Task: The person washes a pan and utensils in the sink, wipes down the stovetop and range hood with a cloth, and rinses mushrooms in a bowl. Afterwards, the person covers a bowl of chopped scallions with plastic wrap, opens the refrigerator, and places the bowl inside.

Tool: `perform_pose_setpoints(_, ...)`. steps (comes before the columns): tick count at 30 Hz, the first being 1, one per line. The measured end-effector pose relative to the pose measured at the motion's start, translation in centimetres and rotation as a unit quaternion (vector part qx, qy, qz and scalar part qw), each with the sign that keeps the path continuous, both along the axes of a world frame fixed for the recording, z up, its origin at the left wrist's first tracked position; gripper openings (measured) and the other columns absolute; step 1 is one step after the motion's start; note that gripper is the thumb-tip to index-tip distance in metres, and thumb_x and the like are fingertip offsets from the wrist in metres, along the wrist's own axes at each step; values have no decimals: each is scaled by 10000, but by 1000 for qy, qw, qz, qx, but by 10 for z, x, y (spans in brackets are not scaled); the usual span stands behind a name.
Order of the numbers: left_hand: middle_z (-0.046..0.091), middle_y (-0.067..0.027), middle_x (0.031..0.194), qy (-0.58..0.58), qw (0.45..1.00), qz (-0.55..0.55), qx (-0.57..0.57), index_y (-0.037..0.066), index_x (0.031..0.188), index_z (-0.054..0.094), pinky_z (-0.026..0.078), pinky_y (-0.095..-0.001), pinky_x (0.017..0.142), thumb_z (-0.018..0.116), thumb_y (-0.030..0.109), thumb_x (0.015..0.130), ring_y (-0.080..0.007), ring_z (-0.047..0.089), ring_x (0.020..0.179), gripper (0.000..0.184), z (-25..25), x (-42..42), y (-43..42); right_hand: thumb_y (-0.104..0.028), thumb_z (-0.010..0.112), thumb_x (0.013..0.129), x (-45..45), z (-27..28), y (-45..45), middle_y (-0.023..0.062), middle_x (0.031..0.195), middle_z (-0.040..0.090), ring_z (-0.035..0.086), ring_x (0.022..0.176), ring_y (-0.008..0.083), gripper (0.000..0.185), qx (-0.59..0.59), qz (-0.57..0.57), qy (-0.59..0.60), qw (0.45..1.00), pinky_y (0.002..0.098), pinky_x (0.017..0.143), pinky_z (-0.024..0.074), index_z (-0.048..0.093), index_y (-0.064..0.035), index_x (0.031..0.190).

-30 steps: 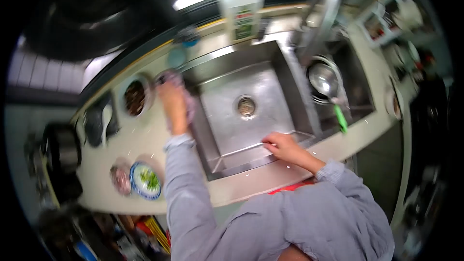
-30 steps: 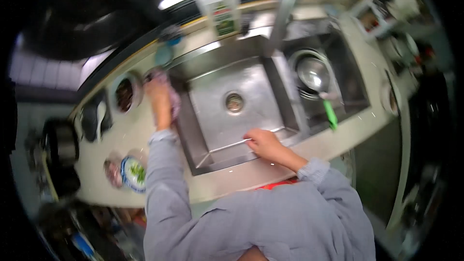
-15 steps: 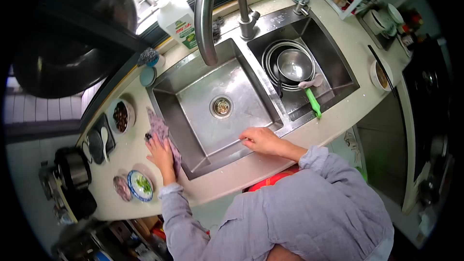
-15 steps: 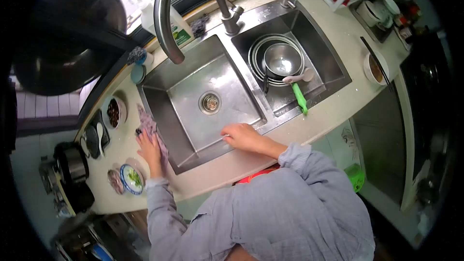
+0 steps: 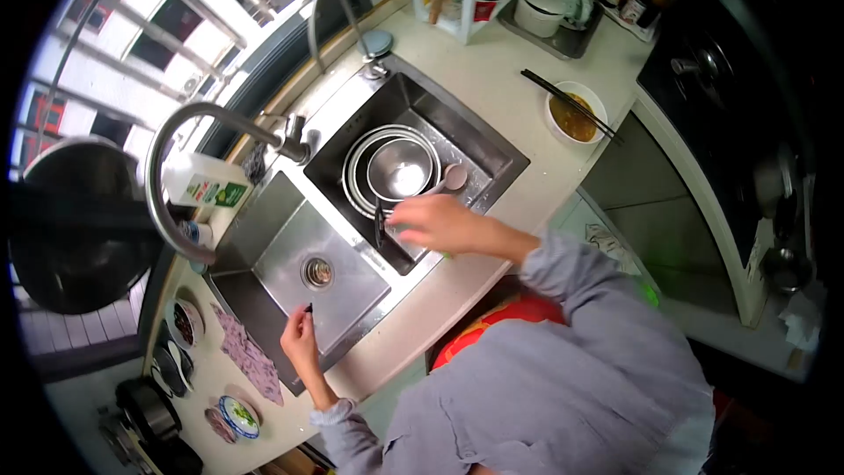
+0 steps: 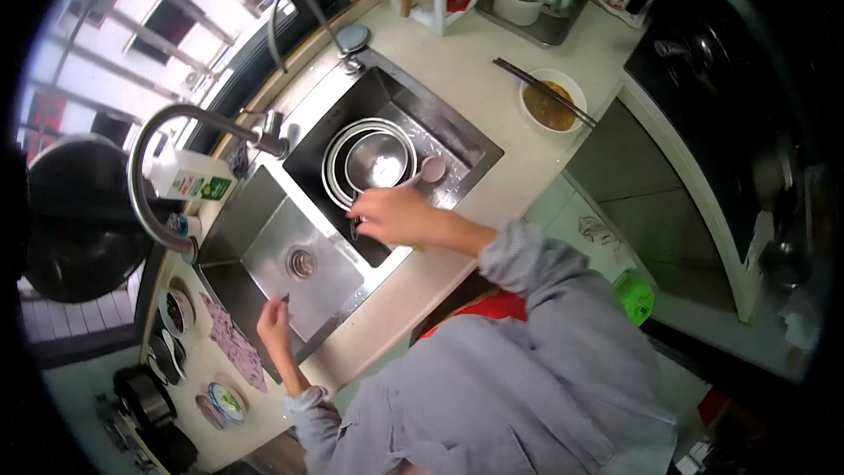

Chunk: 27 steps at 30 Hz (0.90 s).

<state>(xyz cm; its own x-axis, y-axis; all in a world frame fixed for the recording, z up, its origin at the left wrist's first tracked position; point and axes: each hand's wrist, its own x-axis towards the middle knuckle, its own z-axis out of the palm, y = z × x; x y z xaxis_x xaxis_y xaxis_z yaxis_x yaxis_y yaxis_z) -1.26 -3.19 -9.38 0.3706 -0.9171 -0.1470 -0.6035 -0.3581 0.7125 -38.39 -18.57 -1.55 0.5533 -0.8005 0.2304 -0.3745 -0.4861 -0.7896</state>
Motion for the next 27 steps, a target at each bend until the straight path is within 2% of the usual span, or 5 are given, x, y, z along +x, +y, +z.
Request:
perform_pose_setpoints(2,603,-64,874,340,907,228,-94,38,1114,557,476,-213,578,563,74,843,-113,583,641,273,64,-63,-8,-161,624,764,-56,-1,-2,97,941,615,600,853,222,226,82,-80,29,993,310,751,478,623,-50,961)
perform_pose_setpoints(5,604,-72,887,245,944,205,-87,25,1132,539,478,-211,596,560,75,852,-112,596,674,285,42,-76,6,-134,661,728,-142,-7,-10,131,1054,586,560,971,266,305,-48,-299,83,949,330,834,453,596,-21,1003)
perform_pose_setpoints(7,603,-60,891,266,949,163,-50,14,1148,523,479,-213,600,559,103,862,-126,613,689,301,42,-89,12,-249,736,658,-200,-13,-19,185,1249,445,384,1192,350,597,-145,-373,243,884,478,974,320,494,-65,1171)
perform_pose_setpoints(13,609,-67,932,286,951,117,1,11,1151,522,469,-212,617,570,110,858,-113,601,707,312,43,-135,3,-470,784,520,-256,-1,-32,157,1461,146,93,1350,355,1104,-5,-405,394,825,567,1045,136,205,-143,1402)
perform_pose_setpoints(27,597,-56,908,328,940,93,-20,1,1163,523,475,-228,668,556,93,857,-117,585,758,322,45,-197,2,-559,702,594,-271,-17,-81,151,1450,183,244,1280,406,1000,-25,-326,419,847,609,927,286,219,-191,1390)
